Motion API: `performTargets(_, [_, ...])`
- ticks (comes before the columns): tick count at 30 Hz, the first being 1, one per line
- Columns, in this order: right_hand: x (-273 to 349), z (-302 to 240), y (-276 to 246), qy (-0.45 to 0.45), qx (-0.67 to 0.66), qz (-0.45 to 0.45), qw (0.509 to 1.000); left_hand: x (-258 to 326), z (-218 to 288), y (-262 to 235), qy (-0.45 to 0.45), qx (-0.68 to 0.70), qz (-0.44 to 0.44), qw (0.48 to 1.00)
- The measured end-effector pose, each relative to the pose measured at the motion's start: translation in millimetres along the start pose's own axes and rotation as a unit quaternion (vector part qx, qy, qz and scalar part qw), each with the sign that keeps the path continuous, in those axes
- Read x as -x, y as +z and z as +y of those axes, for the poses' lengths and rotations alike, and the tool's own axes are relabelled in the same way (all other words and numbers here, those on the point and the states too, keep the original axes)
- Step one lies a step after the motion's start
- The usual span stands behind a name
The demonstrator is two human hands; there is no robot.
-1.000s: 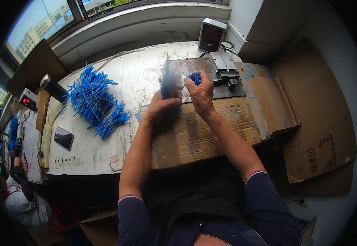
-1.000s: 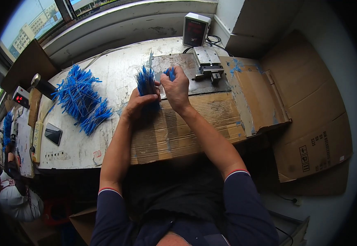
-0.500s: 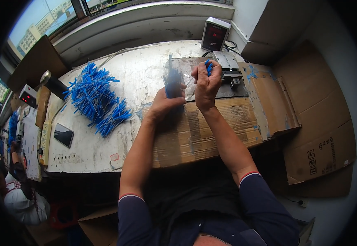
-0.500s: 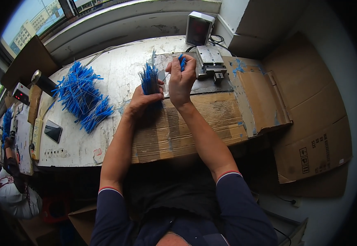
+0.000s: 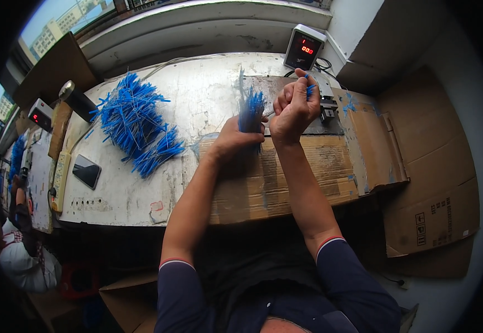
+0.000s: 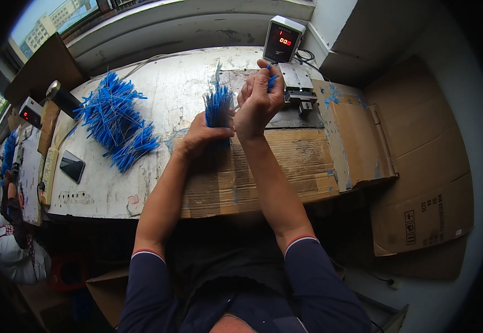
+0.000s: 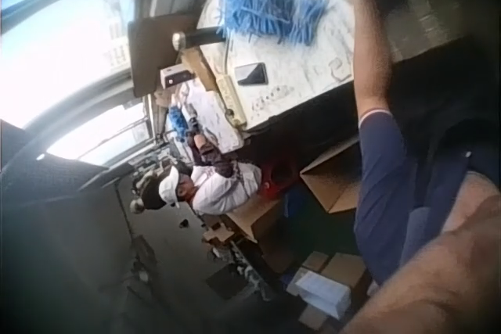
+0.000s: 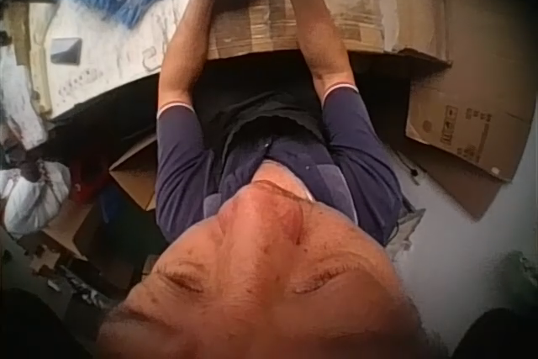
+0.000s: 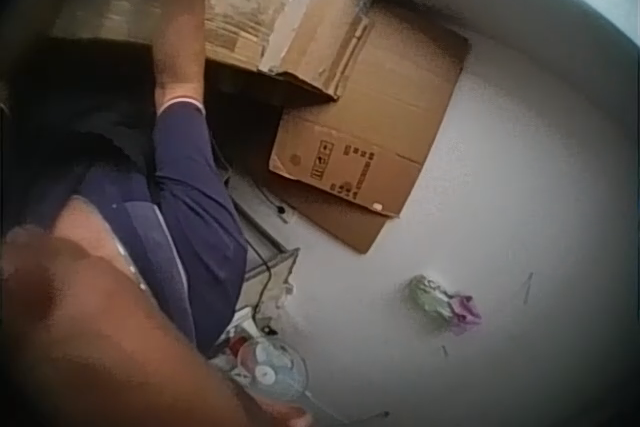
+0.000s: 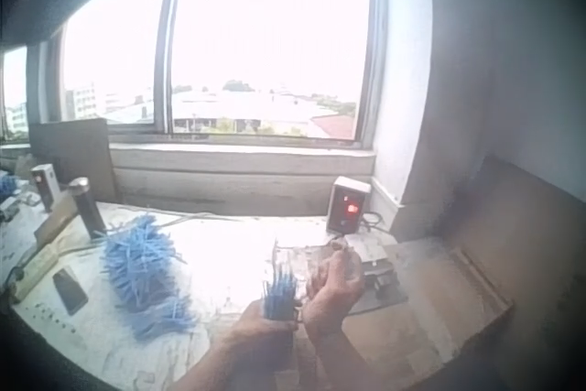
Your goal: Counting and bundling blue plastic bristles at a factory workbench.
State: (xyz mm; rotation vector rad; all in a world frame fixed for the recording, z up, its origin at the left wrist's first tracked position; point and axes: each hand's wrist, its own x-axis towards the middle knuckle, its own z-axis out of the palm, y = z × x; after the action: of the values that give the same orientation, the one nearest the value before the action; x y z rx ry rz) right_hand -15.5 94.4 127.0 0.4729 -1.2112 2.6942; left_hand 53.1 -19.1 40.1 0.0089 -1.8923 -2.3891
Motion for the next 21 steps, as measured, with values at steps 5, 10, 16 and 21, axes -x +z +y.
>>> performTargets(5, [-6,2,-1,0.045,-0.025,-0.011,0.999,2,1,-2,-0.011,-0.002,-0.006,1.000])
performTargets(10, [-4,10,9,0.126,-0.067,-0.050,0.988,4,3,-5,-0.025,0.084,-0.017,0.996])
performTargets(16, [-12,-4,4,0.110,-0.067,-0.052,0.990,3,2,-4,-0.002,0.114,-0.032,0.993])
performTargets(21, [-26,-23,7,0.138,-0.090,-0.021,0.986,1,-1,-2,0.002,0.071,-0.042,0.997])
